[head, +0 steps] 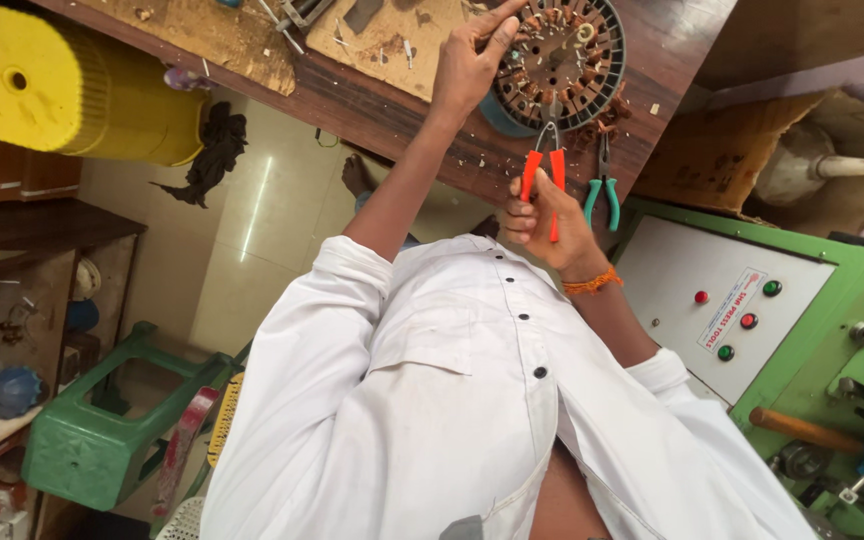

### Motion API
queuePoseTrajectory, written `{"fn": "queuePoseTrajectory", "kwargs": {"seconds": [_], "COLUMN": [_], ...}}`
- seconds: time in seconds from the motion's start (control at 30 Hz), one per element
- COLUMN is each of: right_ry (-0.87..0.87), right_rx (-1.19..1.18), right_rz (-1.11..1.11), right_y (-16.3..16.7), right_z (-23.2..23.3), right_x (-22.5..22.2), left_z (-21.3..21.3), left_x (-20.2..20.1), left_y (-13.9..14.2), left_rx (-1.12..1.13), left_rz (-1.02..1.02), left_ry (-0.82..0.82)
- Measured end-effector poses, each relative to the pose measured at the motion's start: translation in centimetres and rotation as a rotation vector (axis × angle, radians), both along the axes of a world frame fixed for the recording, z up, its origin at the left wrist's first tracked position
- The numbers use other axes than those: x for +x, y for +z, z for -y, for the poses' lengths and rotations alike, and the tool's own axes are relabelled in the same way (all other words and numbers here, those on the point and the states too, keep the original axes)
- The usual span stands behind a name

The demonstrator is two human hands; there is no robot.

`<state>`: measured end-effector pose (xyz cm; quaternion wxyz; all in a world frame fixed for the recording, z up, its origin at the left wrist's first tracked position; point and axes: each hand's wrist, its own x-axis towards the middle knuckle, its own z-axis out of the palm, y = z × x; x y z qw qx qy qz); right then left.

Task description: The person uses pliers to cut and remove copper windings from a motor stator on a workbench. They then insert a new rotor into the stator and rotate it to check alignment.

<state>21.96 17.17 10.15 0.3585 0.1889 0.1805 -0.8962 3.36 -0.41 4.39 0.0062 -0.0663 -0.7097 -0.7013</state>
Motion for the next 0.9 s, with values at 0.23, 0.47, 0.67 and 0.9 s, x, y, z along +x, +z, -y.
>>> {"fn": "queuePoseTrajectory", "kwargs": {"seconds": [0.23, 0.47, 0.67, 0.9], "right_ry": [0.421, 0.091, 0.029, -0.015], "right_rx": [1.732, 1.633, 1.589, 1.109], "right_rz": [-0.671, -1.119, -0.857, -0.455], "right_y": [1.8, 7.2, 9.2, 7.9], "right_z": [-1.9, -3.8, -2.9, -2.3], "right_x": [-1.8, -1.5, 0.3, -0.1], "left_z": [0.4, 0.6, 1.2, 1.9], "left_x": [-0.2, -1.7, -3.0, -3.0], "left_y": [-0.4, -0.7, -0.6, -0.8], "left_rx": [-0.020, -0.011, -0.307, -0.005], "left_rz": [-0.019, -0.011, 0.068, 0.049], "left_ry": [-0.021, -0.115, -0.135, -0.245]}}
